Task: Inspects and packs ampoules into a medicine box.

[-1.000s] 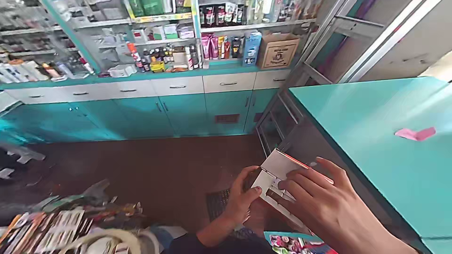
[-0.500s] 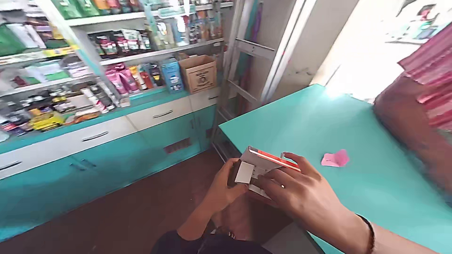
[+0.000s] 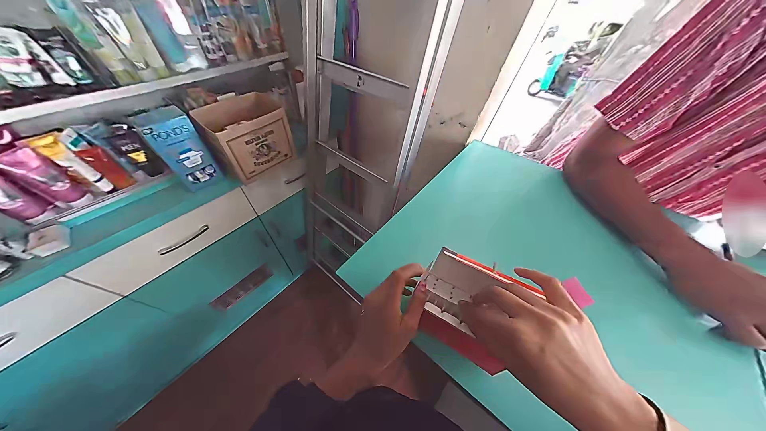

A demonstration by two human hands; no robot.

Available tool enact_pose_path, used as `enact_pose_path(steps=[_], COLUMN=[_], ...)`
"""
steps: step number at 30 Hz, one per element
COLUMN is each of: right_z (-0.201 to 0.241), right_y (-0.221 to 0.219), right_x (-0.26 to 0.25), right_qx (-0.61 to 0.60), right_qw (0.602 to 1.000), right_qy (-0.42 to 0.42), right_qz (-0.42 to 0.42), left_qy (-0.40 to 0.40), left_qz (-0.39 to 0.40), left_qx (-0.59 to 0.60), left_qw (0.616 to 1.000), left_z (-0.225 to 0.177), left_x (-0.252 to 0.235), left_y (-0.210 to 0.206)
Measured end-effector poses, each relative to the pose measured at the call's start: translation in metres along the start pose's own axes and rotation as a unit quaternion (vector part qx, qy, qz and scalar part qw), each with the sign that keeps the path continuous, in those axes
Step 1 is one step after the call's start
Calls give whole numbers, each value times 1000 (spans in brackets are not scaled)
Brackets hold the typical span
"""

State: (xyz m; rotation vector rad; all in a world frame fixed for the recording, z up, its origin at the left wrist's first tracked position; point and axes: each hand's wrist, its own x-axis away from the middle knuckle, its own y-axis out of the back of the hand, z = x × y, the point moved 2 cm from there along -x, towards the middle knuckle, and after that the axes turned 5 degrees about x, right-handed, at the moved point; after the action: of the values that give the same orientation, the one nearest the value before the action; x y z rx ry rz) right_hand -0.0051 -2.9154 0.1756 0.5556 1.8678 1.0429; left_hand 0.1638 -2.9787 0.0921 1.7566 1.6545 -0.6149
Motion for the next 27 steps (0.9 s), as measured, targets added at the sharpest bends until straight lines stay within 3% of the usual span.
enact_pose_path(steps=[4, 9, 13, 18, 23, 27], right_z=[-1, -8, -10, -13, -19, -27], right_y=[0, 0, -2, 1, 9, 12], right_x=[-5, 3, 8, 3, 5, 15], right_qx=[24, 31, -16, -85, -33, -90], right_qw=[999, 998, 997, 993, 988, 979], right_qy=[-38, -54, -76, -81, -127, -167], right_qz=[-1, -8, -7, 4, 76, 71], left_qy=[-62, -16, -17, -9, -5, 2], left_qz=[28, 137, 174, 234, 210, 199], left_qx=[-38, -21, 5, -54, -111, -127], left_qw=[997, 990, 985, 971, 971, 972], left_z=[13, 16, 13, 1, -1, 0], left_x=[-5, -16, -18, -28, -37, -40], left_y=[1, 1, -5, -4, -8, -11])
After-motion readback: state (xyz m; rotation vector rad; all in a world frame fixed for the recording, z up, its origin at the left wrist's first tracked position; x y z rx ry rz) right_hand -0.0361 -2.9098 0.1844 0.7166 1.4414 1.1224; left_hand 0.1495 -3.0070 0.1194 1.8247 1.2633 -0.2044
